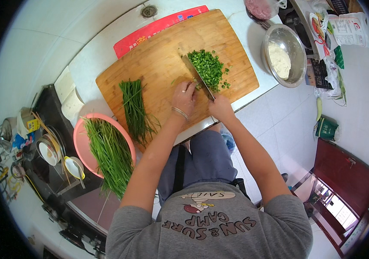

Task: The person chops green onions on a wooden cutting board using a cleaver. They gather the chopped pieces into a pile, then retrieve more green onions from a pink basin to continue chopping.

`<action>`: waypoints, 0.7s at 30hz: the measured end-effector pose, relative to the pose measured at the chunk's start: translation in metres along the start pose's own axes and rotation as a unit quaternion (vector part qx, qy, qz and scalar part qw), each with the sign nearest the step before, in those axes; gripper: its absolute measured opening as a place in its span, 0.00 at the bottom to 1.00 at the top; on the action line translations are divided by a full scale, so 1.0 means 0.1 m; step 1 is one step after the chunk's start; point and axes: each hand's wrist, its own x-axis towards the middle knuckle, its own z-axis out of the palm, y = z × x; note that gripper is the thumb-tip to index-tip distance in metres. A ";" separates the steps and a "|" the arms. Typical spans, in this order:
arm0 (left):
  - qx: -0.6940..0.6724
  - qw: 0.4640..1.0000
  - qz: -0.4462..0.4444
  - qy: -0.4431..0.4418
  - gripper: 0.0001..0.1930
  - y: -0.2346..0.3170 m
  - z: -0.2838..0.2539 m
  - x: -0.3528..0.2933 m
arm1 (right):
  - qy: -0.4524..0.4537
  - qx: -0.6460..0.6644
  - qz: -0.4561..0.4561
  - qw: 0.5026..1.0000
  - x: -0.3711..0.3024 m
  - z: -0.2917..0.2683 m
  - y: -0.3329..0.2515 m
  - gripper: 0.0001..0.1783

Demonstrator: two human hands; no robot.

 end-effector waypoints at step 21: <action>0.072 0.997 -0.014 0.001 0.08 -0.04 0.04 -0.03 | -0.041 -0.049 0.032 0.997 0.08 0.03 -0.06 0.14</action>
